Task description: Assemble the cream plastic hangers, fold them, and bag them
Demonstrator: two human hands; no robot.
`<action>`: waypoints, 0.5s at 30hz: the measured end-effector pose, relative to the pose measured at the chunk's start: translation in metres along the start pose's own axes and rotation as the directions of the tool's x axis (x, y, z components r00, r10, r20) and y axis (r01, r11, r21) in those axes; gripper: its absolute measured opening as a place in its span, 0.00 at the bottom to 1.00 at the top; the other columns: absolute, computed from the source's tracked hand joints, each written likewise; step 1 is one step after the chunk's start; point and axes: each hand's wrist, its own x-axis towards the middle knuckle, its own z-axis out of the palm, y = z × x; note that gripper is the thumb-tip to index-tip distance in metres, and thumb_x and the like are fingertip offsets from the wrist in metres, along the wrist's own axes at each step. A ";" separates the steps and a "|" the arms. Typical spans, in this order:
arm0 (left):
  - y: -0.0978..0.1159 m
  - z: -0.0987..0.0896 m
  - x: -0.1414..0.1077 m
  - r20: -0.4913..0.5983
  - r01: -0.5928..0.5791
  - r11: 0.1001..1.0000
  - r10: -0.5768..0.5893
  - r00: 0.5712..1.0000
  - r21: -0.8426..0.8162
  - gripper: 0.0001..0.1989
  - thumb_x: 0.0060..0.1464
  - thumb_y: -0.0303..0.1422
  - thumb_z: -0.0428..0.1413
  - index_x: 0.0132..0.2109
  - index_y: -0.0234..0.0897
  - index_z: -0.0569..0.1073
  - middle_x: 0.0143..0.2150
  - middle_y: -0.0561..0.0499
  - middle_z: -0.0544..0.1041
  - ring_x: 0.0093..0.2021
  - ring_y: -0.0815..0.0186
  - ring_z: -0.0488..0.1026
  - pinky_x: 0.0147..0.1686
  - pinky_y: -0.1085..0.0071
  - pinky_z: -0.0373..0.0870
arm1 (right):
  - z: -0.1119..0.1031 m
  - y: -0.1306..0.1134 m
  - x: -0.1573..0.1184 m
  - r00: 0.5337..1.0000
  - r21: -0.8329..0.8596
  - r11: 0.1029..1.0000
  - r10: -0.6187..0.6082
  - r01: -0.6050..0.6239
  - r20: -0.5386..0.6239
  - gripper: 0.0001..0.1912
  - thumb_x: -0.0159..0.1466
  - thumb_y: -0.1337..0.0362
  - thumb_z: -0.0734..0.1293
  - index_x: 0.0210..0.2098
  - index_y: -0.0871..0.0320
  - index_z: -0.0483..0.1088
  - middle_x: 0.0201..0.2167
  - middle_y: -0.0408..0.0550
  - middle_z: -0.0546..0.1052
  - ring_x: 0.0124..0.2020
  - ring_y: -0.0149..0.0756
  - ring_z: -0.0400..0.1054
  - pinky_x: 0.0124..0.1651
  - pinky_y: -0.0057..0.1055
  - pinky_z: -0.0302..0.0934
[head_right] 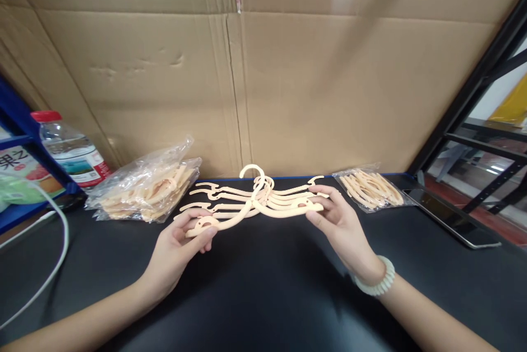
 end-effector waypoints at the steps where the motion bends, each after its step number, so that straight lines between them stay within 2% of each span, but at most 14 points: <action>1: 0.000 0.001 0.000 -0.012 0.023 0.999 -0.024 1.000 -0.043 0.17 0.49 0.36 0.65 0.42 0.37 0.69 0.29 0.55 0.76 0.23 0.74 0.68 0.24 0.79 0.65 | -0.001 0.000 0.001 0.999 0.082 0.996 0.043 -0.041 -0.030 0.20 0.61 0.63 0.72 0.52 0.50 0.66 0.38 0.44 0.74 0.39 0.30 0.68 0.46 0.26 0.65; 4: 0.001 0.005 -0.002 -0.041 0.094 0.982 -0.102 0.994 -0.163 0.18 0.46 0.36 0.67 0.40 0.36 0.68 0.32 0.53 0.77 0.27 0.73 0.70 0.28 0.79 0.67 | 0.000 0.003 0.002 0.986 0.281 0.953 0.146 -0.118 -0.081 0.17 0.60 0.61 0.72 0.48 0.52 0.69 0.38 0.43 0.74 0.41 0.30 0.68 0.49 0.28 0.64; 7: 0.006 0.010 -0.006 -0.029 0.138 0.964 -0.148 0.989 -0.226 0.18 0.44 0.35 0.68 0.38 0.35 0.69 0.31 0.55 0.76 0.29 0.73 0.70 0.31 0.79 0.68 | 0.006 0.007 -0.001 0.975 0.359 0.914 0.219 -0.188 -0.046 0.11 0.60 0.60 0.72 0.41 0.54 0.70 0.39 0.43 0.74 0.43 0.32 0.68 0.50 0.31 0.64; 11: 0.011 0.015 -0.011 0.047 0.149 0.973 -0.143 0.989 -0.174 0.15 0.44 0.35 0.68 0.35 0.34 0.71 0.31 0.52 0.78 0.29 0.73 0.70 0.30 0.79 0.67 | 0.023 0.007 -0.013 0.963 0.236 0.934 0.266 -0.270 0.051 0.12 0.60 0.59 0.73 0.36 0.56 0.68 0.31 0.42 0.74 0.33 0.29 0.66 0.42 0.28 0.63; 15: 0.012 0.020 -0.016 0.110 0.126 0.985 -0.113 0.988 -0.122 0.14 0.46 0.36 0.67 0.36 0.34 0.72 0.31 0.49 0.81 0.33 0.69 0.75 0.37 0.76 0.70 | 0.042 0.007 -0.026 0.936 0.138 0.933 0.306 -0.331 0.177 0.14 0.61 0.58 0.72 0.38 0.56 0.63 0.29 0.42 0.76 0.29 0.27 0.65 0.37 0.26 0.62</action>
